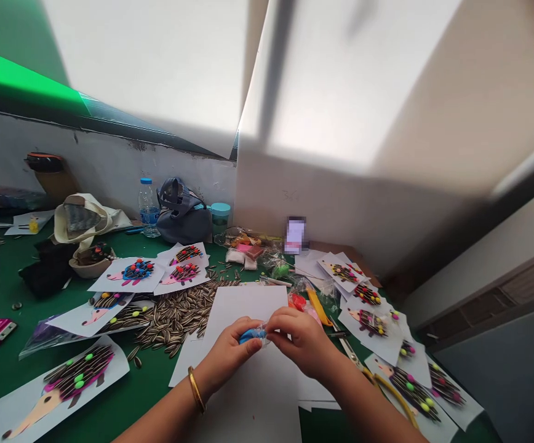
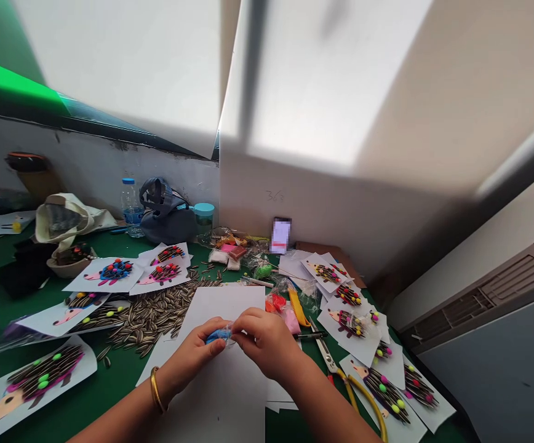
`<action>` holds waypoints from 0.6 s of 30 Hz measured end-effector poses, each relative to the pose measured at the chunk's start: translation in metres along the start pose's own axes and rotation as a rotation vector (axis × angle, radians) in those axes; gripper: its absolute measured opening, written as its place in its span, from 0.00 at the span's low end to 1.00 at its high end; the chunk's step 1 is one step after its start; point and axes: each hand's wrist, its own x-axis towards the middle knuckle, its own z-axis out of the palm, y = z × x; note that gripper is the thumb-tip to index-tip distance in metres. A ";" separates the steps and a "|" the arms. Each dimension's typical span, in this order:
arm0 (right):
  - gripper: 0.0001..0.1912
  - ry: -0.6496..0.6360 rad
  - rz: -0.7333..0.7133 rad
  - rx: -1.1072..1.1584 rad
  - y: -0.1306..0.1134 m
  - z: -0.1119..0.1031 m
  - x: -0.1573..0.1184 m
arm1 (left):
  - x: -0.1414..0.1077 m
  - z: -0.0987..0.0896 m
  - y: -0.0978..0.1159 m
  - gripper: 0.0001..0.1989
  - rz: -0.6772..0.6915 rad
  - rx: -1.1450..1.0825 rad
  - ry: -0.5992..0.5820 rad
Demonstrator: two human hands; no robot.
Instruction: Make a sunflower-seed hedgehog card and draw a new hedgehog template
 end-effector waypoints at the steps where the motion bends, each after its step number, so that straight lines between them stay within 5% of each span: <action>1: 0.05 0.024 -0.004 -0.022 0.001 0.004 0.000 | 0.000 0.000 0.000 0.23 0.006 -0.001 0.001; 10: 0.13 -0.121 -0.042 -0.231 -0.017 0.000 -0.005 | 0.000 -0.001 0.004 0.21 -0.019 -0.036 0.076; 14: 0.07 0.051 0.028 -0.212 0.004 -0.004 0.001 | 0.001 0.000 0.003 0.24 -0.037 -0.104 0.119; 18: 0.08 0.252 0.286 -0.294 0.047 -0.014 0.012 | 0.002 -0.002 0.007 0.23 -0.067 -0.073 0.201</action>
